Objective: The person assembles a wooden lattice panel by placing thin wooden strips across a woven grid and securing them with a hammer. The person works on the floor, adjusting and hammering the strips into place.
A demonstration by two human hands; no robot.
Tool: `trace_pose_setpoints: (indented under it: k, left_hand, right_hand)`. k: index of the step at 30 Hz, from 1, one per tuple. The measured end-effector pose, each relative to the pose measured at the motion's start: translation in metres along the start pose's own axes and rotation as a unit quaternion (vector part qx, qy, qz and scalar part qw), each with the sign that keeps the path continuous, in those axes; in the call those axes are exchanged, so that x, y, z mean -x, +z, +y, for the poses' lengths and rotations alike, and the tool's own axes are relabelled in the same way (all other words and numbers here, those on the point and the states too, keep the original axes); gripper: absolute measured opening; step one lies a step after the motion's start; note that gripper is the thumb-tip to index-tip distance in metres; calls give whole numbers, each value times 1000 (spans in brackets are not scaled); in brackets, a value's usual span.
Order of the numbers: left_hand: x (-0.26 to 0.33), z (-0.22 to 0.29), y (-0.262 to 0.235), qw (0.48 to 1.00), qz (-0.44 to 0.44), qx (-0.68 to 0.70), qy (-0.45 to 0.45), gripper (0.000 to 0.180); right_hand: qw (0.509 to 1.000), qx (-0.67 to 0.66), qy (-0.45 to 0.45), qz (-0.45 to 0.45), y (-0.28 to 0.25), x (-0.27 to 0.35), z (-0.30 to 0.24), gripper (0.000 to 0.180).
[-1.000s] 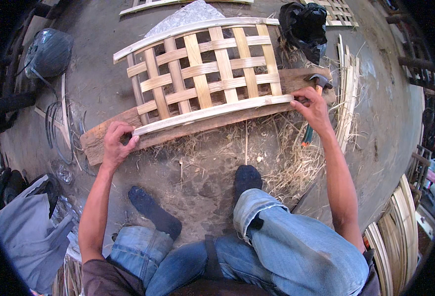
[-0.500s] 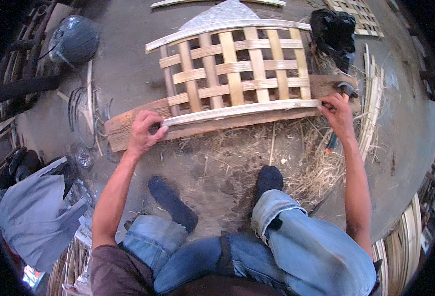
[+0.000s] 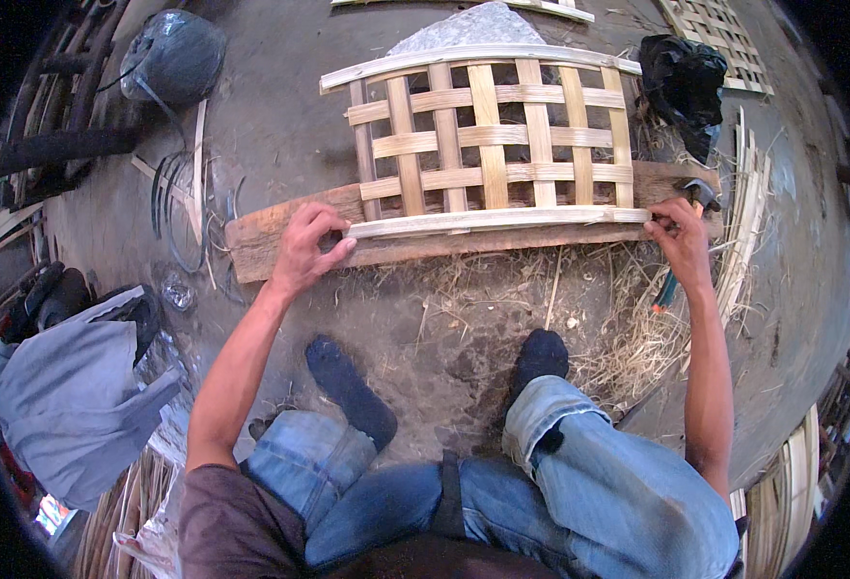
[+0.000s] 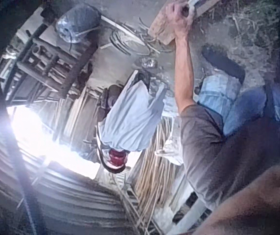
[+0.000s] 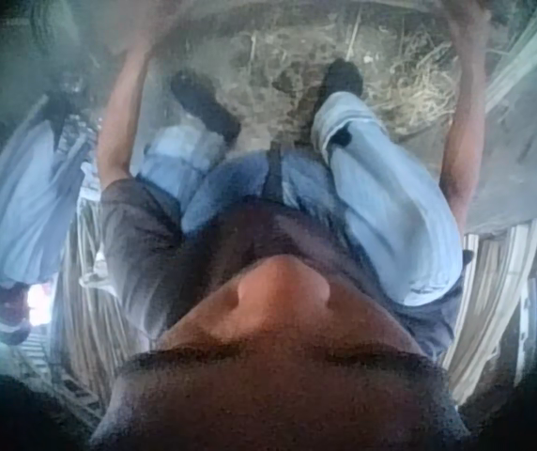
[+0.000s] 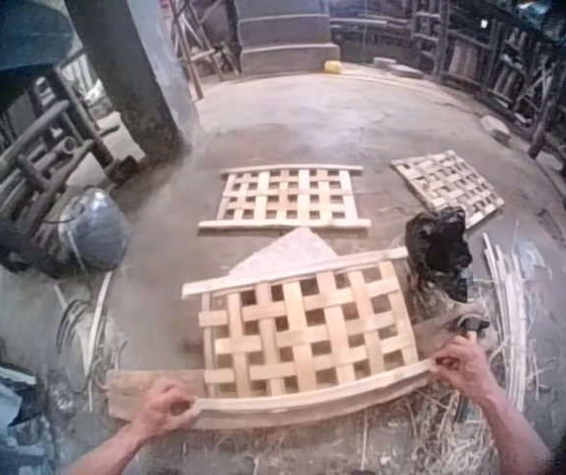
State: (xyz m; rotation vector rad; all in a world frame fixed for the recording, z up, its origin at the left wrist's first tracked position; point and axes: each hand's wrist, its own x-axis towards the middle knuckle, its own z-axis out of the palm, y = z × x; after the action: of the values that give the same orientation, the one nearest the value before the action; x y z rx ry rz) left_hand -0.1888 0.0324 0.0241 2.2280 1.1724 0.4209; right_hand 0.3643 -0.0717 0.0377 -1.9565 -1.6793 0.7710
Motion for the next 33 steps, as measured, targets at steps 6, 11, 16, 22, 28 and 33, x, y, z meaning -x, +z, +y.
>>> trace_pose_setpoints:
  k: [6,11,16,22,28,33]
  left_hand:
    - [-1,-5,1,1000,2,-1,24,24]
    - [-2,-4,2,999,4,-11,32,24]
    - [-1,-5,3,1000,3,9,17,24]
    - [1,-7,4,1000,11,7,14,24]
    - [-1,-7,6,1000,3,0,7,25]
    - [2,-10,6,1000,0,-4,2,29]
  right_hand:
    - [999,43,-30,5,0,-1,1,26]
    - [999,30,-21,12,2,1,-4,23]
    - [999,13,-26,13,2,2,4,24]
    - [1000,0,-13,11,4,2,5,24]
    - [1000,3,-17,13,1,3,7,24]
    - [1000,12,-9,8,0,1,1,25]
